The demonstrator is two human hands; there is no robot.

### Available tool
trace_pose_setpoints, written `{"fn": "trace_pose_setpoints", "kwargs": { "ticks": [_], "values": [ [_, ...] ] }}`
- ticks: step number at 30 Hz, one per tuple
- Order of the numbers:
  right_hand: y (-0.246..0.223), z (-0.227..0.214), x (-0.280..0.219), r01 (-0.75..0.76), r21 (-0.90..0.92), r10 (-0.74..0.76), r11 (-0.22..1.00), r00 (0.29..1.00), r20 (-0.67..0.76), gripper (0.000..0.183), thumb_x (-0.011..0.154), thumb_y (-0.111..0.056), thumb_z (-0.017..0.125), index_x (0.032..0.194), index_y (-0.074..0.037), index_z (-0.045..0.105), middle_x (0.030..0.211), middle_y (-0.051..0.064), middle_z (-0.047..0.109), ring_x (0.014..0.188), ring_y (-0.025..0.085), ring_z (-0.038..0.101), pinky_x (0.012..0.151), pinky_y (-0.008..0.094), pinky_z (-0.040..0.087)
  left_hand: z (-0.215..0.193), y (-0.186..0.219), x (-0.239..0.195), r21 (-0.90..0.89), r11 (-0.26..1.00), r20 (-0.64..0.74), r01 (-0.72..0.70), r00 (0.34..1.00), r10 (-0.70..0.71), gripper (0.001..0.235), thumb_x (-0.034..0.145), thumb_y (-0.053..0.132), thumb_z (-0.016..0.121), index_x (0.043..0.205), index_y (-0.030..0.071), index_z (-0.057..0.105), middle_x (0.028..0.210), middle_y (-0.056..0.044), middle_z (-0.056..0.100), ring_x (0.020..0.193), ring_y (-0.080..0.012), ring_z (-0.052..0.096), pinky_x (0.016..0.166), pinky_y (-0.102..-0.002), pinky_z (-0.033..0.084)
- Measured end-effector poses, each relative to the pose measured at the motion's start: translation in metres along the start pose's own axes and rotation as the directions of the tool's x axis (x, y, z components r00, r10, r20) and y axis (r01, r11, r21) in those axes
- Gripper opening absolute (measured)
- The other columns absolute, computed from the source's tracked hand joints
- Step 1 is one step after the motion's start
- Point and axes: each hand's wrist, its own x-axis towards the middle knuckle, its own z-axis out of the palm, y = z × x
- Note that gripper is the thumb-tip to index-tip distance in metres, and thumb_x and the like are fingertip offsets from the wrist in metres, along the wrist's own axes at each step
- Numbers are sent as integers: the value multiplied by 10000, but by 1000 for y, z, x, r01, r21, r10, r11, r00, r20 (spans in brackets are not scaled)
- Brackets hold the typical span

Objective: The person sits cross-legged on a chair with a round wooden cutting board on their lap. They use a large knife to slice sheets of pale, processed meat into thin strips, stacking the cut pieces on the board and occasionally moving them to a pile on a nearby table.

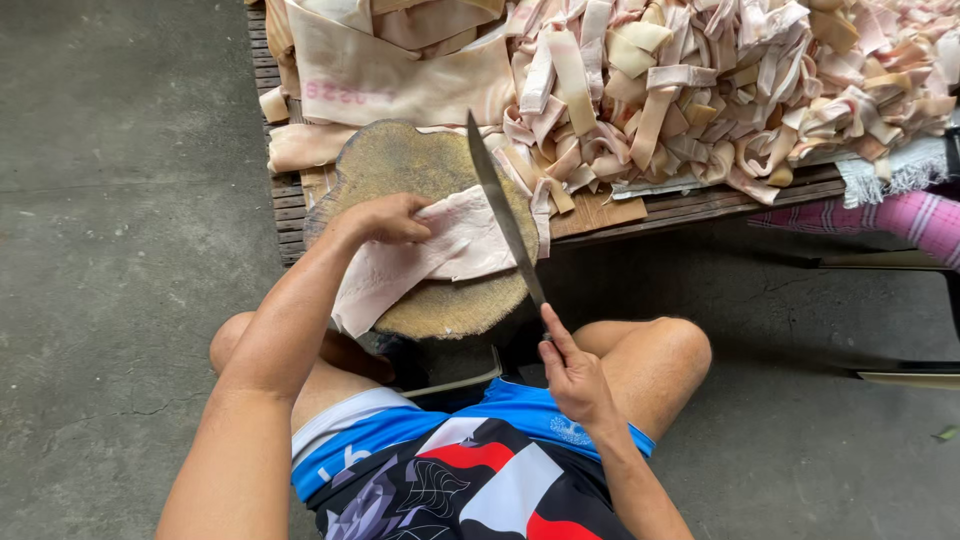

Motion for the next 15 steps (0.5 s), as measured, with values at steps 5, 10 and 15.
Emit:
{"fn": "trace_pose_setpoints", "kwargs": {
  "ticks": [5, 10, 15],
  "values": [
    [-8, 25, 17, 109, -218, -113, 970, 994, -6, 562, 1017, -181, 596, 1548, -292, 448, 640, 142, 646, 517, 203, 610, 563, 367, 531, -21, -23, 1, 44, 992, -184, -117, 975, 123, 760, 639, 394, 964, 1268, 74, 682, 1174, -184, 715, 1117, -299, 662, 979, -409, 521],
    [-10, 35, 22, 171, -277, -179, 945, 984, -2, 559, 1016, -175, 608, 1547, -271, 463, 654, 158, 651, 566, 269, 637, 589, 379, 515, -46, -35, -10, 212, 975, 47, 67, 996, -79, 598, 684, 498, 952, 981, 10, 774, 852, -128, 720, 770, -254, 626, 649, -392, 442],
    [-22, 20, 9, 171, -198, -175, 965, 985, -1, 552, 1013, -163, 599, 1544, -220, 460, 627, 139, 620, 511, 240, 603, 567, 366, 523, -47, -51, -19, 78, 997, -30, 29, 999, -27, 381, 655, 390, 924, 819, 61, 823, 709, -88, 727, 614, -184, 594, 526, -367, 384]
  ]
}}
